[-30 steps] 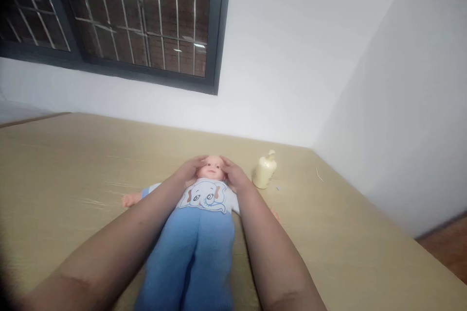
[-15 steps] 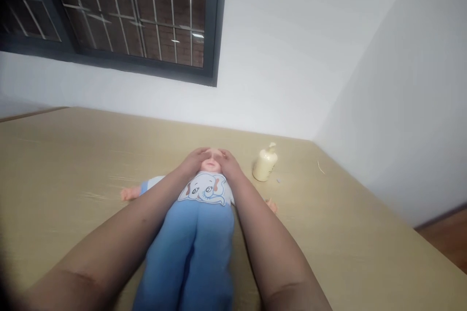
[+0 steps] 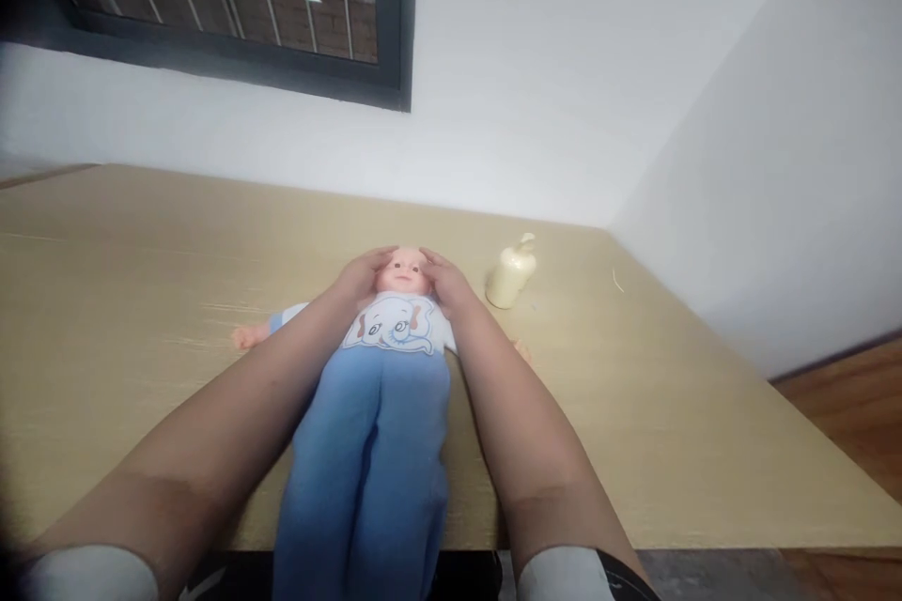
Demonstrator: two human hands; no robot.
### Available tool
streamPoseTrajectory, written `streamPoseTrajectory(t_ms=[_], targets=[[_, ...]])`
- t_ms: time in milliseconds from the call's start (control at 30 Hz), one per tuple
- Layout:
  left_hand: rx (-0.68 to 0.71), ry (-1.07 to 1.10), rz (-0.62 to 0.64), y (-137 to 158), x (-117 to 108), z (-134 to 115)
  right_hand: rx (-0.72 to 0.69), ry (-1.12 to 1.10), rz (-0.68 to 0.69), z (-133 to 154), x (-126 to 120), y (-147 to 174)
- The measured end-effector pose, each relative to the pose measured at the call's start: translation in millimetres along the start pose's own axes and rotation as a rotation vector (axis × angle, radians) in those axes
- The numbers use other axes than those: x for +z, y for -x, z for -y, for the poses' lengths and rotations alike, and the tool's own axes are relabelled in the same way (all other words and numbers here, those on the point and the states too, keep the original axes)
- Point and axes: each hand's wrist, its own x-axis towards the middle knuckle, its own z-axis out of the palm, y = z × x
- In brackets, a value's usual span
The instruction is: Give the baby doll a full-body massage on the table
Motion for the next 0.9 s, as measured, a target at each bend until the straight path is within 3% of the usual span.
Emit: streamPoseTrajectory(t_ms=[900], targets=[[0.027,-0.065,-0.012,12,10,-8,-0.097,0.219,-0.075,-6,-1,-6]])
